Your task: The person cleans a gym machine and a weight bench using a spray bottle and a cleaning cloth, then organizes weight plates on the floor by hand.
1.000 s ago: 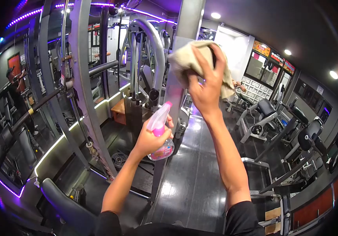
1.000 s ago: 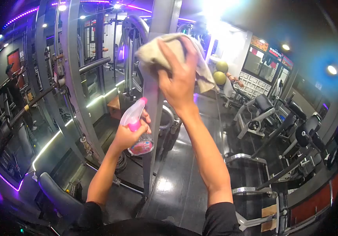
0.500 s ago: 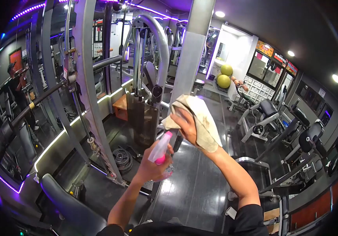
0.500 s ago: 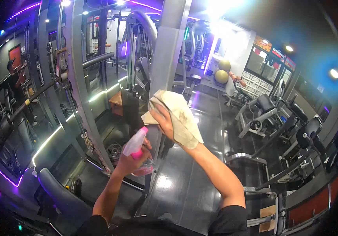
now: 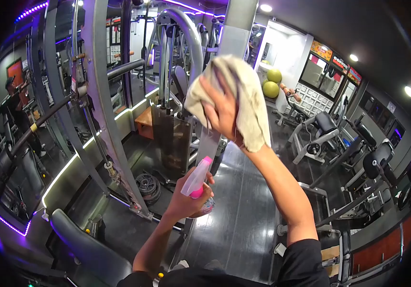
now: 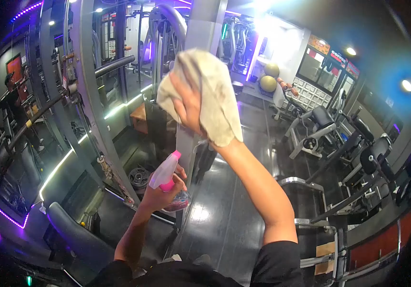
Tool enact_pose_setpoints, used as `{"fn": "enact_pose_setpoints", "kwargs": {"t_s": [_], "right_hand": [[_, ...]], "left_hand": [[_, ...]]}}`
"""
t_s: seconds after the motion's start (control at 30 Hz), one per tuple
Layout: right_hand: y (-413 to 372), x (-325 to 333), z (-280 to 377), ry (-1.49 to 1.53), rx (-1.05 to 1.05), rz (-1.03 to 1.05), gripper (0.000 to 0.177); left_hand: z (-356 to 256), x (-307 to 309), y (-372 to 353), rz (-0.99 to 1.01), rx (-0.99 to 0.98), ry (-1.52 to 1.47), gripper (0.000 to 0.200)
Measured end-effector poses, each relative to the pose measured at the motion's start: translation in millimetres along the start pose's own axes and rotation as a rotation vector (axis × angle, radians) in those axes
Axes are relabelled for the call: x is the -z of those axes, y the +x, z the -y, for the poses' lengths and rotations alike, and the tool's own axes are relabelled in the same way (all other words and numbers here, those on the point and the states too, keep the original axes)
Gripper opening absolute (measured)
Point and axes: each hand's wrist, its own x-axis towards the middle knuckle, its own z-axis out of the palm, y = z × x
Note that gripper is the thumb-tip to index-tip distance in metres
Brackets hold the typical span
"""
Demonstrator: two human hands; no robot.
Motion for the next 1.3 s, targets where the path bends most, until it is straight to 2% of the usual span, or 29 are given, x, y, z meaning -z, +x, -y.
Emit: {"fn": "enact_pose_setpoints", "kwargs": {"t_s": [0.1,0.17,0.2,0.23,0.3,0.33,0.4,0.47,0.5,0.6,0.7,0.73,0.83,0.87,0.93,0.97,1.17,1.2,1.3], "right_hand": [[-51.0,2.1,6.5,0.095,0.06,0.202,0.05],[-73.4,3.5,14.5,0.375,-0.13,0.566,0.053],[-78.9,11.2,13.3,0.089,0.232,0.371,0.057],[-76.1,11.7,11.9,0.089,0.233,0.374,0.057],[-62.0,11.5,5.3,0.243,-0.098,0.384,0.061],[-39.1,24.7,-1.4,0.369,-0.156,0.126,0.059],[-6.4,-1.0,-31.2,0.09,0.036,-0.035,0.048],[31.9,1.9,-45.2,0.114,0.077,-0.123,0.051],[52.2,4.1,-48.2,0.224,0.09,-0.133,0.048],[43.1,-3.0,-41.3,0.207,0.049,-0.162,0.04],[-7.2,-7.6,-25.0,0.141,0.072,0.017,0.036],[-24.6,-5.8,-15.4,0.14,0.072,0.016,0.036],[-67.8,-7.0,8.4,0.583,-0.311,0.409,0.052],[-82.4,-18.1,2.3,0.583,-0.308,0.409,0.052],[-103.2,-33.8,-11.9,0.184,0.008,0.594,0.051],[-103.5,-35.1,-15.1,0.183,0.009,0.593,0.051],[25.0,29.0,-5.9,0.178,-0.325,0.991,0.066],[33.3,28.1,-12.7,0.18,-0.326,0.992,0.066],[56.4,25.9,-40.9,0.089,-0.034,0.315,0.052]], "left_hand": [[1.2,4.9,-9.5,-0.005,0.07,0.002,0.025],[-0.6,6.2,-14.7,-0.009,0.072,-0.044,0.026],[-0.6,6.1,-16.1,-0.009,0.071,-0.092,0.026],[2.6,5.9,-15.7,-0.01,0.071,-0.095,0.026],[9.7,5.7,-15.2,-0.003,0.068,-0.057,0.029],[9.3,5.8,-13.8,-0.004,0.066,-0.056,0.029],[8.4,5.5,-11.4,0.02,0.055,-0.059,0.036],[1.3,6.1,-8.9,0.005,0.037,-0.08,0.039],[-1.9,5.6,-6.5,-0.004,0.022,-0.104,0.042],[-6.6,8.5,-1.7,-0.002,0.023,-0.063,0.044],[-1.6,8.7,-0.9,-0.03,0.065,-0.015,0.042],[-0.2,9.6,-1.3,-0.028,0.064,-0.015,0.042],[0.9,11.9,-4.5,-0.003,0.04,0.013,0.041],[-1.7,11.4,-4.2,-0.008,0.037,-0.022,0.04],[-1.8,11.9,-3.1,-0.013,0.032,-0.058,0.04],[0.5,13.1,-1.9,0.004,0.011,-0.039,0.04],[0.0,12.4,2.1,0.022,0.009,-0.031,0.039],[-1.1,11.5,3.1,0.013,0.03,-0.036,0.039],[-3.9,9.8,6.5,0.013,0.035,-0.018,0.04]]}}
